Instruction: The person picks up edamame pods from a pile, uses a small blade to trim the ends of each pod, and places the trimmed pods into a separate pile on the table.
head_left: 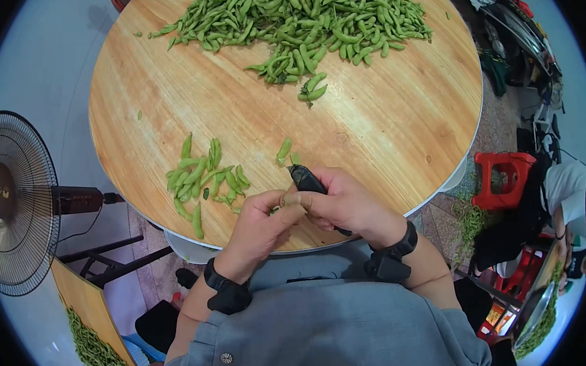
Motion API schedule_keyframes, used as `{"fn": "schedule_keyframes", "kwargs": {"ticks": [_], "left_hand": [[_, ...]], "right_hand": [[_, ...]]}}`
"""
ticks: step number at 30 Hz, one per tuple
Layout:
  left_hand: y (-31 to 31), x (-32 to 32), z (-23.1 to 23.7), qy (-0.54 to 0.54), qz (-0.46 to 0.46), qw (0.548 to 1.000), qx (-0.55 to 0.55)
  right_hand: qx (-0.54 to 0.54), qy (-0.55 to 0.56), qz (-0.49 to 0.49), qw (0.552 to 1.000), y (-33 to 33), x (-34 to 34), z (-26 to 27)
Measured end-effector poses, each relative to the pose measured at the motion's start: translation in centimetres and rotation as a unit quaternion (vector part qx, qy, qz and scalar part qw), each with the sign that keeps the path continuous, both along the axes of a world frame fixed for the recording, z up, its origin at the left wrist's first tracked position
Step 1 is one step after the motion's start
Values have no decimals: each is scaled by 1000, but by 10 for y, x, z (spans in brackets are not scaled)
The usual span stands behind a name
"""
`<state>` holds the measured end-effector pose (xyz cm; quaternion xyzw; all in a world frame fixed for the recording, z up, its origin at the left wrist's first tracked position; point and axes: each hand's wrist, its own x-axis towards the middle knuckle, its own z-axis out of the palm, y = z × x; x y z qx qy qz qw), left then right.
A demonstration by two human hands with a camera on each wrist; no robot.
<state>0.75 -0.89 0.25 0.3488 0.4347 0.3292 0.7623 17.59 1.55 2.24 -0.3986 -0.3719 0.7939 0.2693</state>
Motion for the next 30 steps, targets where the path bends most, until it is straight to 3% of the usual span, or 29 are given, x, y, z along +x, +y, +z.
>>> {"fn": "schedule_keyframes", "kwargs": {"ticks": [3,5,8,9,11,15,17,19,23,27,30], "left_hand": [[3,0,-2,-28,20,998,-44],[4,-5,-12,-204,-13,975,-83],[6,-5,-12,-234,-38,965,-110],[7,-4,-8,-234,-37,965,-109],[9,-3,4,-124,-46,985,-113],[11,-5,-10,-151,-45,977,-141],[10,0,-14,-165,1,976,-140],[11,3,-11,-164,18,977,-136],[13,2,-9,-179,56,969,-163],[14,2,-3,-211,67,961,-166],[10,3,-1,-159,37,978,-130]], "right_hand": [[-1,34,-23,999,-3,-2,-5],[3,64,-40,997,-3,-3,-12],[-3,89,-31,996,-3,1,-18],[-10,92,-27,995,-2,2,-14],[-18,94,-24,995,-1,2,-13],[-16,59,-27,998,4,3,-14],[-7,54,-30,998,5,1,-15],[62,-26,-71,995,4,-4,-16],[118,-51,-105,986,1,-9,-17],[153,-68,-176,970,1,-9,-19],[170,-76,-191,964,-2,-7,-24]]}}
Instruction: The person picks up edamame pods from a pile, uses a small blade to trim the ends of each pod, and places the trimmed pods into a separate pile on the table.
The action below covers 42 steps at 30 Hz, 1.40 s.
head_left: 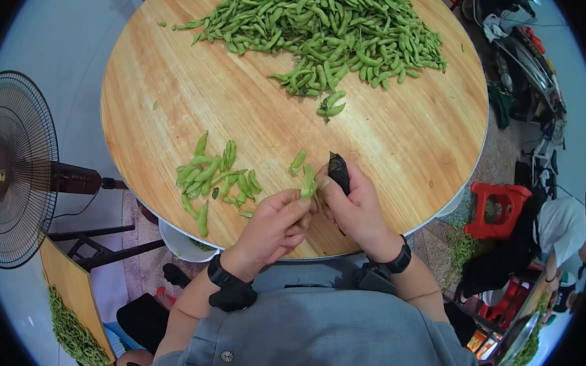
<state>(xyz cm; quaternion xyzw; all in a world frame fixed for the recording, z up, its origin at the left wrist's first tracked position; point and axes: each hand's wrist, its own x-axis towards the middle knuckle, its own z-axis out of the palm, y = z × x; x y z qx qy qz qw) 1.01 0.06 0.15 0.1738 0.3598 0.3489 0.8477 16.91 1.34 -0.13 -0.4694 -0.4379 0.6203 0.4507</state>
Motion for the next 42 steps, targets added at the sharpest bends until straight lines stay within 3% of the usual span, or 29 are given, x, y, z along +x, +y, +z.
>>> {"fn": "schedule_keyframes", "kwargs": {"ticks": [2,3,4,5,6,8,9,10,11,12,14,16,17,18,20,21,22,23,25,29,31,37,41,42], "left_hand": [[-3,-1,-1,50,-2,997,62],[-3,-2,-1,50,-3,997,63],[-3,-3,0,126,-20,980,152],[-3,-4,1,200,-38,949,239],[-4,-4,-3,199,-41,950,238],[-4,-4,-14,219,-36,906,360],[-5,-5,-10,219,-36,906,360],[-6,-6,-3,137,-44,966,215],[-6,-7,1,51,-49,995,64],[-6,-8,0,51,-48,996,63],[-6,-9,-3,-114,-42,992,23],[-7,-9,-5,-142,-42,989,-3],[-8,-9,-6,-168,-43,984,-29],[-7,-8,-4,-167,-44,985,-29],[-6,-3,2,71,7,997,11],[-5,-2,0,70,8,997,12],[-5,-1,-2,141,28,985,91],[-5,0,-4,212,48,961,169],[-5,1,0,187,48,969,151],[-8,1,-2,127,58,985,100],[-8,0,-3,110,66,987,98],[-5,-7,-1,111,58,986,113],[-3,-14,-9,164,55,977,121],[-2,-14,-6,163,51,978,123]], "right_hand": [[10,-6,-6,1000,0,3,6],[-57,0,12,998,3,6,18],[-124,6,30,992,6,7,25],[-125,6,28,992,8,8,24],[-142,-32,81,986,11,9,24],[-159,-71,133,976,10,10,24],[-168,-23,126,977,10,11,26],[-177,24,120,977,9,11,27],[-177,23,121,976,9,11,25],[-184,60,116,974,7,10,23],[-190,94,112,971,5,8,20],[-247,198,108,942,3,6,17],[-248,198,108,942,2,5,17],[-200,143,84,966,1,4,16],[-151,86,59,983,-2,1,10],[-2,-36,9,999,-3,-4,3],[148,-157,-42,976,-4,-6,0],[149,-156,-40,976,-6,-6,1],[211,-251,-13,945,-9,-7,6],[141,-120,-14,983,-11,-19,3],[-23,20,16,999,-8,-20,16],[-199,197,52,959,5,-21,22],[-167,168,77,968,8,-27,7],[-147,80,82,982,10,-29,7]]}}
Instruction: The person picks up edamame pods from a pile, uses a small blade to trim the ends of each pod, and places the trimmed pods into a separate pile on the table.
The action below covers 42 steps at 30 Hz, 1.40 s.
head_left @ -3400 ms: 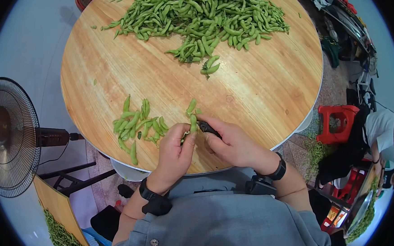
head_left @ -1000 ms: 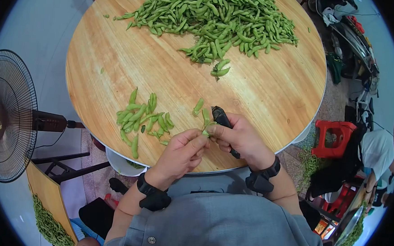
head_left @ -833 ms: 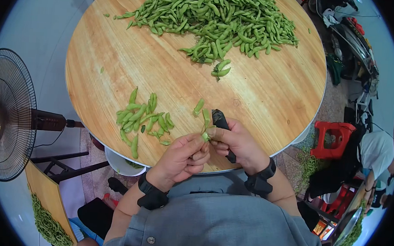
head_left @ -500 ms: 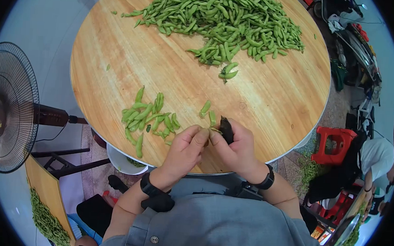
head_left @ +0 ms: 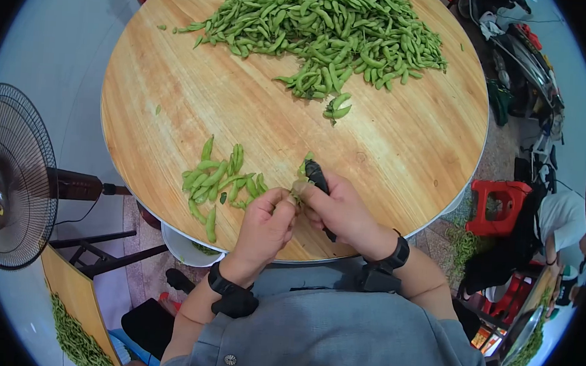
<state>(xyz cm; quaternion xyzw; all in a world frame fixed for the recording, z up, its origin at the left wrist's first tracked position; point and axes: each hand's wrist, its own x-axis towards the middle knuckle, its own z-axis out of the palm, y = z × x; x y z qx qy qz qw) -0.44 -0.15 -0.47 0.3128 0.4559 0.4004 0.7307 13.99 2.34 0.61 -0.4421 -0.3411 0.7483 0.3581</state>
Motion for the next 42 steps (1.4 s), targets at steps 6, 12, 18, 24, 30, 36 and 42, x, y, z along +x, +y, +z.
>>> {"fn": "schedule_keyframes", "kwargs": {"ticks": [6,12,18,24,30,36,42], "left_hand": [[5,-11,15,-46,119,986,-107],[6,-40,2,-336,168,916,-140],[15,-42,14,-515,200,800,-232],[8,-23,0,-461,79,853,-231],[6,6,8,-204,55,973,-90],[-2,11,9,-202,25,977,-72],[-6,11,-2,-199,21,980,-18]], "right_hand": [[259,-195,-29,945,20,-4,-11],[377,-417,59,825,44,10,12],[424,-622,-99,651,90,56,-18],[428,-606,-46,669,71,59,-20],[-62,23,88,994,16,44,15],[-60,81,33,994,-7,29,13],[225,-143,59,962,-21,31,0]]}}
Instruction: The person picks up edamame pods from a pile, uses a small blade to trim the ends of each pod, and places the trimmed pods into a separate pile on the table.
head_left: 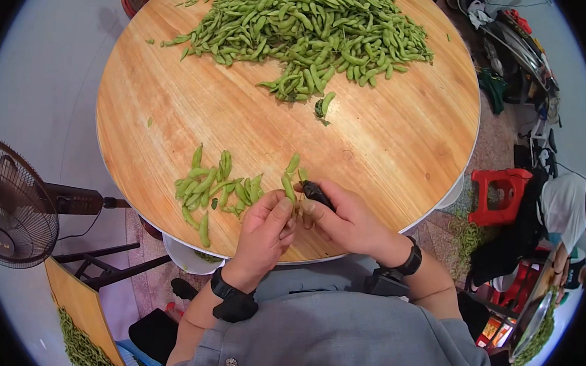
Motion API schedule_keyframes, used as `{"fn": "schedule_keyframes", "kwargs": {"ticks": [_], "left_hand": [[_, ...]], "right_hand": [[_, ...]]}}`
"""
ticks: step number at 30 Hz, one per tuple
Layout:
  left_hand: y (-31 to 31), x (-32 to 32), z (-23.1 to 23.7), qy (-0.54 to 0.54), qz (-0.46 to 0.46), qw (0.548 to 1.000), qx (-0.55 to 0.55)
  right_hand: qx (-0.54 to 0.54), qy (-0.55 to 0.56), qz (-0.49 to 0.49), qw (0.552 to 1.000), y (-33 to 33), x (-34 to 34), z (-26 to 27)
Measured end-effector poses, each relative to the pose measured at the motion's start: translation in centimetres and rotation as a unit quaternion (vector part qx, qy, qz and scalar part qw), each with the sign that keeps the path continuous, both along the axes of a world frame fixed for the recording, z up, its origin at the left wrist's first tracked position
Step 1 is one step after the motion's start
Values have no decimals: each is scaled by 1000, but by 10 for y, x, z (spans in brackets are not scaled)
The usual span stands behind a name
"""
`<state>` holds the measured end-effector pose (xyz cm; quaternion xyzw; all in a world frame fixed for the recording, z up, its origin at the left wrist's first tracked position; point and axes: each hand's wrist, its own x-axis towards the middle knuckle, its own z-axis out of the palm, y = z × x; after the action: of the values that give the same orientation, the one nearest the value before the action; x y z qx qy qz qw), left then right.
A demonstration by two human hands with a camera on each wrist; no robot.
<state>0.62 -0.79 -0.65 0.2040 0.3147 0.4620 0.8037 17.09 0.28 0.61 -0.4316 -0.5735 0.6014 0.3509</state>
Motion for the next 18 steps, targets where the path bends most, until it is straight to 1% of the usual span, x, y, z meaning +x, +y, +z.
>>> {"fn": "schedule_keyframes", "kwargs": {"ticks": [1,2,3,4,6,10,12,13,14,16,18], "left_hand": [[0,0,3,46,-4,999,-3],[-1,1,4,92,-8,996,-5],[0,1,4,94,-10,996,-6],[0,1,5,104,-23,994,6],[0,1,4,116,-38,992,17],[-1,0,5,158,-38,986,40],[-1,-1,5,177,-41,982,46],[-1,-2,5,224,-37,971,76],[0,-2,5,270,-34,956,106],[0,-2,5,273,-31,956,108],[0,-3,5,276,-27,955,110]], "right_hand": [[-1,1,-2,1000,-1,2,2],[-18,12,22,1000,-1,5,8],[-35,22,46,998,0,7,14],[-35,23,44,998,0,8,17],[-21,-27,65,997,-1,9,20],[17,-38,59,997,-2,10,17],[-70,-25,61,995,-1,9,25],[-71,-25,61,995,0,8,24],[-54,-32,62,996,0,8,24],[-38,-40,63,996,-1,7,19],[45,-68,53,995,-2,7,10]]}}
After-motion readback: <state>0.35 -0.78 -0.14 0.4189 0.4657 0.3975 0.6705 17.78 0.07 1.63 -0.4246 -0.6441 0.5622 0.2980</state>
